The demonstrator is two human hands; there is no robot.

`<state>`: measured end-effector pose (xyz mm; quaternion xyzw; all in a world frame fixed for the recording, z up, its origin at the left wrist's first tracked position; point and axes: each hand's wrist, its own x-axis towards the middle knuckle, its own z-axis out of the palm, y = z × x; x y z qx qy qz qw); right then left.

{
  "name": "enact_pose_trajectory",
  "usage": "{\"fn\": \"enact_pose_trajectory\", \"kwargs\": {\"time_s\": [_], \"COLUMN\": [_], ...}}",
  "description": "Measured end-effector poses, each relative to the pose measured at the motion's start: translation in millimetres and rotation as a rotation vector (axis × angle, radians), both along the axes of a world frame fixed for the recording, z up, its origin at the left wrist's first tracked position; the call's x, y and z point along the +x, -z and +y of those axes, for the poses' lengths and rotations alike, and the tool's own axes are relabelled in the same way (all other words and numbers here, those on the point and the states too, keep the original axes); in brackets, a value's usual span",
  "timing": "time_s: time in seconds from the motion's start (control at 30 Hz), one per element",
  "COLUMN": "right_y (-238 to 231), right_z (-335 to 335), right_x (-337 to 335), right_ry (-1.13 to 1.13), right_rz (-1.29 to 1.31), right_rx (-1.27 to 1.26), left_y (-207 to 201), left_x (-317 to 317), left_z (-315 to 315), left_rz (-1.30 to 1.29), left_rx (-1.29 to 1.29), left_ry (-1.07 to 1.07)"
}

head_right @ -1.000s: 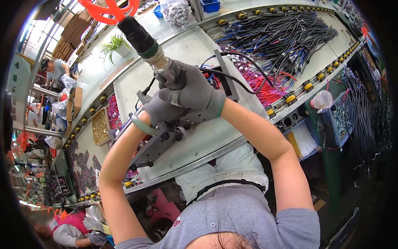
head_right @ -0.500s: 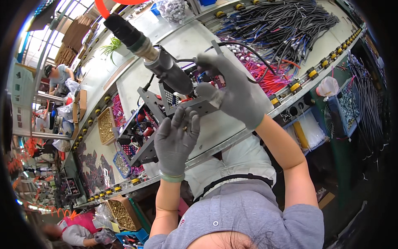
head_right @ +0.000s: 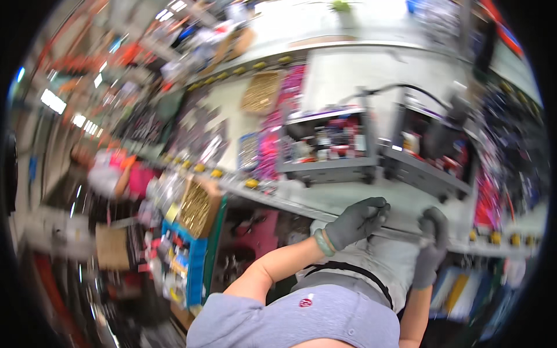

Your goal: The person assembles electronic power supply units on a factory workbench. They connect wires to circuit boards, use a pneumatic screwdriver to secure screws, and handle various components including metal casings and internal wiring. The task involves repetitive assembly steps in a production line environment.

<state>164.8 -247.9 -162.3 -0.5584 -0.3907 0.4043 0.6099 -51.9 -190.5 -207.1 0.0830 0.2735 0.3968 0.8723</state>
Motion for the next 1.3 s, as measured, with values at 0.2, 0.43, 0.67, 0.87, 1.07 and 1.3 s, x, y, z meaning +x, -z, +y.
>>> {"fn": "enact_pose_trajectory", "kwargs": {"time_s": [0.2,0.43,0.67,0.87,1.07,1.3], "right_y": [16,5,-65,-92,-95,-46], "right_z": [33,44,57,17,-10,-25], "right_x": [14,2,-40,-21,-10,55], "right_ry": [-0.232,-0.298,-0.487,-0.437,-0.194,0.348], "right_rz": [-0.032,-0.092,-0.052,-0.039,-0.442,-0.462], "right_rx": [0.063,0.122,0.169,0.323,0.311,0.138], "left_y": [-102,-100,-121,-135,-135,-119], "left_x": [-172,-393,-121,-84,58,148], "left_z": [-34,-94,-8,-49,-34,-45], "left_rz": [1.011,2.934,1.458,0.486,0.304,0.375], "left_rx": [0.275,0.092,0.95,1.102,0.753,0.887], "left_ry": [-0.477,-0.49,-0.349,-0.613,0.159,0.465]}}
